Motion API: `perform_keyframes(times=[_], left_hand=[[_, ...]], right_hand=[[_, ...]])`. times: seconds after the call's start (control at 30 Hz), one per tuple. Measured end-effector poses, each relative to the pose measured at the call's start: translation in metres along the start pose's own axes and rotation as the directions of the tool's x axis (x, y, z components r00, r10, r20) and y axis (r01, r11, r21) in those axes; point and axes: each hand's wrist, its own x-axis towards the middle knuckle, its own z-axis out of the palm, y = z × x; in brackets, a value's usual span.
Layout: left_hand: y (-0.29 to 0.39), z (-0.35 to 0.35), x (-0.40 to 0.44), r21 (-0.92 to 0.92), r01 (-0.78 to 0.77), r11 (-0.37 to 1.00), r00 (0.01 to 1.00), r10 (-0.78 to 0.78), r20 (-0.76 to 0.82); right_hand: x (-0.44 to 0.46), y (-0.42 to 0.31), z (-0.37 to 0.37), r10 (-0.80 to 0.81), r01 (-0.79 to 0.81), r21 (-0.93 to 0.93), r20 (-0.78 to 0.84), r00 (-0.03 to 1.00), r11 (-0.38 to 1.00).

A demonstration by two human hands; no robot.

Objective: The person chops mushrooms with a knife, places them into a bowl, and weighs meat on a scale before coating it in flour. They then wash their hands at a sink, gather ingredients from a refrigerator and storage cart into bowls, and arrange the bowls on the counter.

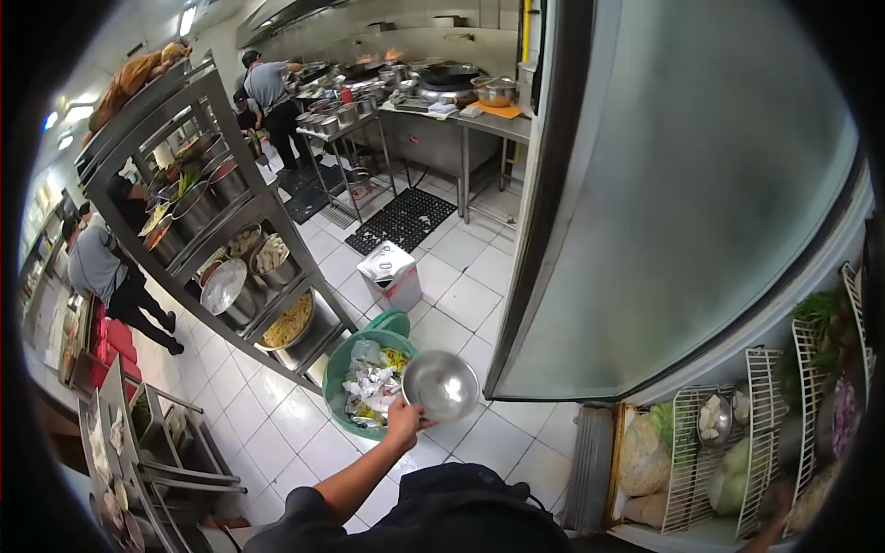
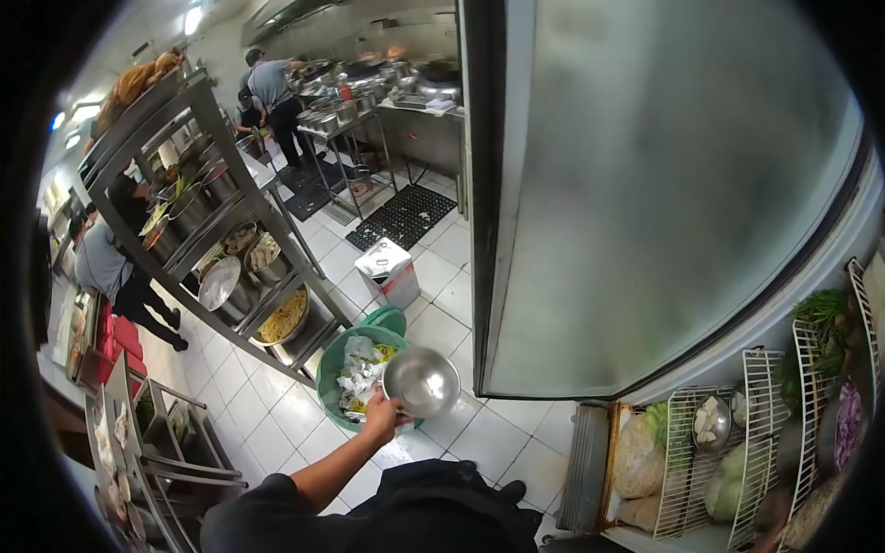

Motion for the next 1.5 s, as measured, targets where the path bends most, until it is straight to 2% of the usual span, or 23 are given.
perform_keyframes(times=[0.17, 0.3, 0.47, 0.6, 0.63, 0.67, 0.73, 0.77, 0.8, 0.83, 0.9, 0.93, 1.0, 1.1, 1.13, 1.17, 1.2, 1.23, 1.27, 1.37, 1.4, 1.47, 1.5], left_hand=[[-0.011, 0.007, -0.032, 0.180, 0.075, 0.981, 0.974, -0.111, 0.198], [-0.012, 0.057, -0.053, 0.222, 0.112, 0.969, 0.879, -0.201, 0.433], [-0.025, 0.156, -0.090, 0.333, 0.031, 0.942, 0.642, -0.274, 0.716], [-0.049, 0.242, -0.138, 0.417, -0.061, 0.907, 0.351, -0.371, 0.860], [-0.035, 0.258, -0.161, 0.409, -0.095, 0.907, 0.272, -0.372, 0.888], [-0.040, 0.273, -0.175, 0.373, -0.096, 0.923, 0.208, -0.348, 0.914], [-0.039, 0.297, -0.203, 0.445, -0.185, 0.876, 0.206, -0.408, 0.889], [-0.043, 0.307, -0.210, 0.433, -0.184, 0.883, 0.204, -0.396, 0.895], [-0.049, 0.315, -0.218, 0.427, -0.191, 0.884, 0.191, -0.393, 0.899], [-0.054, 0.320, -0.225, 0.427, -0.201, 0.881, 0.167, -0.399, 0.902], [-0.071, 0.334, -0.230, 0.429, -0.284, 0.858, 0.117, -0.413, 0.903], [-0.082, 0.341, -0.230, 0.423, -0.231, 0.876, 0.095, -0.412, 0.906], [-0.077, 0.342, -0.239, 0.453, -0.196, 0.870, 0.075, -0.448, 0.891], [-0.077, 0.350, -0.242, 0.470, -0.197, 0.860, 0.057, -0.469, 0.882], [-0.068, 0.352, -0.247, 0.501, -0.220, 0.837, 0.061, -0.500, 0.864], [-0.060, 0.353, -0.252, 0.527, -0.237, 0.816, 0.076, -0.525, 0.848], [-0.065, 0.353, -0.249, 0.553, -0.232, 0.800, 0.069, -0.553, 0.830], [-0.067, 0.356, -0.249, 0.564, -0.233, 0.792, 0.064, -0.566, 0.822], [-0.060, 0.356, -0.254, 0.572, -0.225, 0.789, 0.049, -0.577, 0.815], [-0.059, 0.361, -0.255, 0.585, -0.226, 0.779, 0.036, -0.594, 0.804], [-0.058, 0.360, -0.255, 0.580, -0.240, 0.779, 0.040, -0.589, 0.808], [-0.055, 0.356, -0.256, 0.591, -0.237, 0.771, 0.027, -0.603, 0.798], [-0.052, 0.354, -0.256, 0.588, -0.232, 0.775, 0.025, -0.600, 0.800]], right_hand=[[-0.005, 0.003, 0.005, -0.020, 0.015, -0.142, -0.032, 0.999, 0.990], [-0.005, 0.011, 0.012, -0.049, 0.033, -0.215, -0.068, 0.997, 0.976], [-0.007, 0.023, 0.025, -0.094, 0.060, -0.310, -0.098, 0.991, 0.949], [-0.011, 0.040, 0.034, -0.187, 0.103, -0.468, -0.137, 0.973, 0.878], [-0.011, 0.048, 0.038, -0.242, 0.116, -0.572, -0.149, 0.959, 0.812], [-0.007, 0.066, 0.053, -0.340, 0.090, -0.797, -0.150, 0.928, 0.597], [-0.002, 0.085, 0.076, -0.477, -0.198, -0.980, -0.164, 0.863, -0.021], [0.001, 0.093, 0.067, -0.343, -0.008, -0.875, -0.197, 0.918, 0.484], [-0.018, 0.051, 0.034, -0.130, 0.020, -0.383, -0.265, 0.955, 0.924], [-0.032, 0.024, 0.013, -0.006, -0.034, -0.131, -0.299, 0.954, 0.991], [-0.054, -0.044, -0.024, 0.133, -0.056, 0.200, -0.398, 0.907, 0.978], [-0.063, -0.076, -0.041, 0.190, -0.056, 0.298, -0.440, 0.878, 0.953], [-0.088, -0.133, -0.074, 0.245, 0.084, 0.466, -0.600, 0.761, 0.881], [-0.125, -0.203, -0.100, 0.214, 0.324, 0.450, -0.800, 0.561, 0.833], [-0.141, -0.223, -0.103, 0.194, 0.353, 0.462, -0.788, 0.584, 0.813], [-0.156, -0.240, -0.105, 0.201, 0.280, 0.563, -0.644, 0.738, 0.777], [-0.168, -0.252, -0.099, 0.197, 0.119, 0.733, -0.329, 0.923, 0.669], [-0.180, -0.259, -0.098, 0.060, 0.143, 0.689, -0.261, 0.963, 0.710], [-0.187, -0.261, -0.096, -0.083, 0.179, 0.650, -0.175, 0.981, 0.739], [-0.184, -0.253, -0.100, -0.071, 0.332, 0.390, -0.550, 0.832, 0.859], [-0.176, -0.245, -0.107, 0.085, 0.186, 0.418, -0.551, 0.830, 0.889], [-0.159, -0.226, -0.131, 0.134, -0.004, 0.208, -0.613, 0.779, 0.978], [-0.150, -0.218, -0.141, 0.311, -0.212, 0.284, -0.371, 0.875, 0.935]])
